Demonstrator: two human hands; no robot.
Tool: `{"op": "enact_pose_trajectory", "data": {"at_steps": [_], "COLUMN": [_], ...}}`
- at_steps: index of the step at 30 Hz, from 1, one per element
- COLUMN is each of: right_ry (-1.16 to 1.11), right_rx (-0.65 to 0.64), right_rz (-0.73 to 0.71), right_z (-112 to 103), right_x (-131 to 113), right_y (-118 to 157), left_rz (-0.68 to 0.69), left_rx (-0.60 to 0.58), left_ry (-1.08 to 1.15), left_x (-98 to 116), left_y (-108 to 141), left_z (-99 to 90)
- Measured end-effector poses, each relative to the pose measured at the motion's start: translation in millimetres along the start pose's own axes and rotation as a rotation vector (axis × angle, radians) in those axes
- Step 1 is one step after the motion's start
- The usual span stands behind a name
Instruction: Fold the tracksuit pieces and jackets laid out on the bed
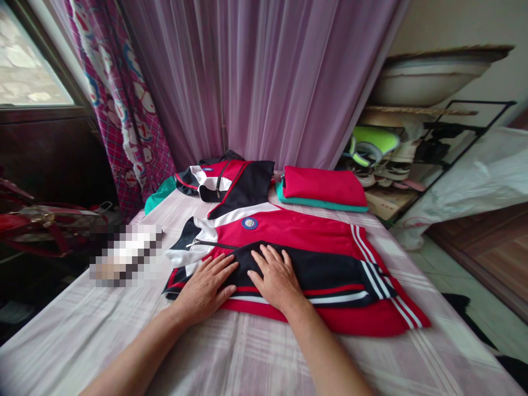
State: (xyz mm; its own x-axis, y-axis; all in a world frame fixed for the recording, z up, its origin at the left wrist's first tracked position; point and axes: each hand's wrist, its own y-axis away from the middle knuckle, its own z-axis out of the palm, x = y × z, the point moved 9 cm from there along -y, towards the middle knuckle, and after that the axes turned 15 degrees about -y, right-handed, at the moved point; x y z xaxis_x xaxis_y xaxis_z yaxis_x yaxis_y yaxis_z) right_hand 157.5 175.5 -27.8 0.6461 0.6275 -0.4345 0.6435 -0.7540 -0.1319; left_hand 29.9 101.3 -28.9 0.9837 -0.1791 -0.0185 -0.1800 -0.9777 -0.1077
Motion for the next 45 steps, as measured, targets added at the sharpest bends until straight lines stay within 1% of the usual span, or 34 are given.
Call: {"op": "enact_pose_trajectory", "data": {"at_steps": [4, 10, 17, 25, 35, 42, 45], "right_ry": [0.006, 0.018, 0.023, 0.017, -0.024, -0.021, -0.027], "right_rx": [0.007, 0.001, 0.005, -0.004, -0.025, -0.025, -0.001], "right_rz": [-0.004, -0.001, -0.024, -0.008, 0.020, 0.018, 0.019], "right_z": [0, 2, 3, -1, -4, -6, -14], "right_x": [0, 2, 3, -2, -2, -3, 6], "right_y": [0, -1, -1, 0, 0, 0, -3], "left_rz": [-0.004, 0.005, -0.010, 0.000, 0.030, 0.033, 0.030], "left_rx": [-0.013, 0.037, -0.009, -0.003, 0.088, 0.070, 0.085], "left_ry": [-0.010, -0.009, 0.006, -0.007, -0.021, -0.015, -0.017], "left_x": [1, 2, 2, 2, -1, -1, -2], "left_y": [0, 1, -1, 0, 0, -1, -1], "left_z": [0.0, -4.3, -4.0, -2.3, -1.7, -0.9, -0.8]}}
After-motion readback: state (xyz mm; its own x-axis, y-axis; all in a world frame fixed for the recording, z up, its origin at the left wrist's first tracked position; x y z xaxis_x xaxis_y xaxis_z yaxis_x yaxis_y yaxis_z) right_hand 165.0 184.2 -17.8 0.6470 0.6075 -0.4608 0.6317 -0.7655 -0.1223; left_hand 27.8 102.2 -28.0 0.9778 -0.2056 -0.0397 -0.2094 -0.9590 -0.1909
